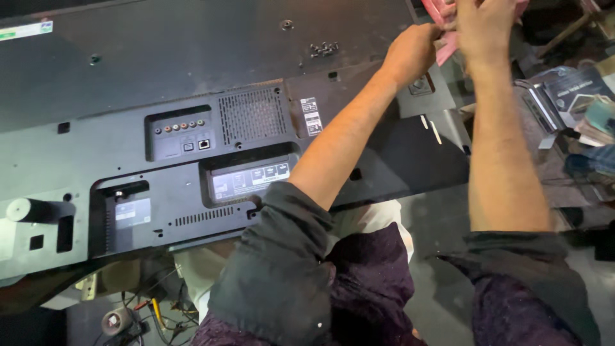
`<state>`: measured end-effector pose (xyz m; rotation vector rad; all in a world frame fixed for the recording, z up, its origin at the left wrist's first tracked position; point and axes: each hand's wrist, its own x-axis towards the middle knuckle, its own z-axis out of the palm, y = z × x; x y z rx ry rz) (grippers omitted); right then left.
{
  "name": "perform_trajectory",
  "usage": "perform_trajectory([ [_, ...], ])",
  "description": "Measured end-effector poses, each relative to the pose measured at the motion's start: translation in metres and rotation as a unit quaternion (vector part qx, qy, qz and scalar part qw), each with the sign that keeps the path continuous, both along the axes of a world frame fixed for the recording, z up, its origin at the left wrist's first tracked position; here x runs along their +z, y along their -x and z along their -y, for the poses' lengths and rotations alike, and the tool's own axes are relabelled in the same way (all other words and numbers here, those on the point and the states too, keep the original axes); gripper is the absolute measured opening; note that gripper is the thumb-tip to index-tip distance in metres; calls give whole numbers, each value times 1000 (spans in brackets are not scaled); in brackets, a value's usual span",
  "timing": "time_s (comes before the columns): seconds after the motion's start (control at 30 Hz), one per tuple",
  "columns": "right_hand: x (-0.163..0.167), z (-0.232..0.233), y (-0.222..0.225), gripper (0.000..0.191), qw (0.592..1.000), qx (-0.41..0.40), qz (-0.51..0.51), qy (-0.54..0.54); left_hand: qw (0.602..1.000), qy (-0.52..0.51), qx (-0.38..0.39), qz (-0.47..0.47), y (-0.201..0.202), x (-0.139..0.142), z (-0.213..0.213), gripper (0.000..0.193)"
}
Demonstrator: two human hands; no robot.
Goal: The person repositions a disassembled flat-screen TV on a workbench and secures the back cover. They align the cover over the chassis and then use a screwdriver to fasten multiple screws into the back panel.
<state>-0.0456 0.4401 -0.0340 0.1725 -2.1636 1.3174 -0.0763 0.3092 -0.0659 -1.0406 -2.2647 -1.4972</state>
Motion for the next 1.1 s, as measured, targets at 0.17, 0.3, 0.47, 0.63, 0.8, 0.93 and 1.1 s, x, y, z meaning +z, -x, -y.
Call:
perform_trajectory([
  [0.17, 9, 3, -10, 24, 1000, -24, -3, 19, 999, 41, 3, 21, 2, -4, -3, 27],
  [0.3, 7, 11, -6, 25, 971, -115, -144, -155, 996, 53, -63, -22, 13, 4, 11, 24],
  [0.47, -8, 12, -6, 19, 998, -27, -13, 49, 980, 161, 6, -116, 60, 15, 102, 12],
  [0.63, -15, 10, -5, 18, 997, -57, 35, -37, 965, 241, -7, -107, 72, 9, 170, 9],
  [0.8, -9, 10, -2, 23, 996, -79, -43, 7, 944, 295, -16, -145, 67, -11, 175, 17],
  [0.93, -11, 20, -4, 24, 996, -74, -41, -25, 937, 323, -17, -134, 69, -17, 171, 15],
  [1.1, -19, 30, -5, 22, 998, -59, -13, -28, 919, 343, -33, -192, 72, -17, 170, 13],
])
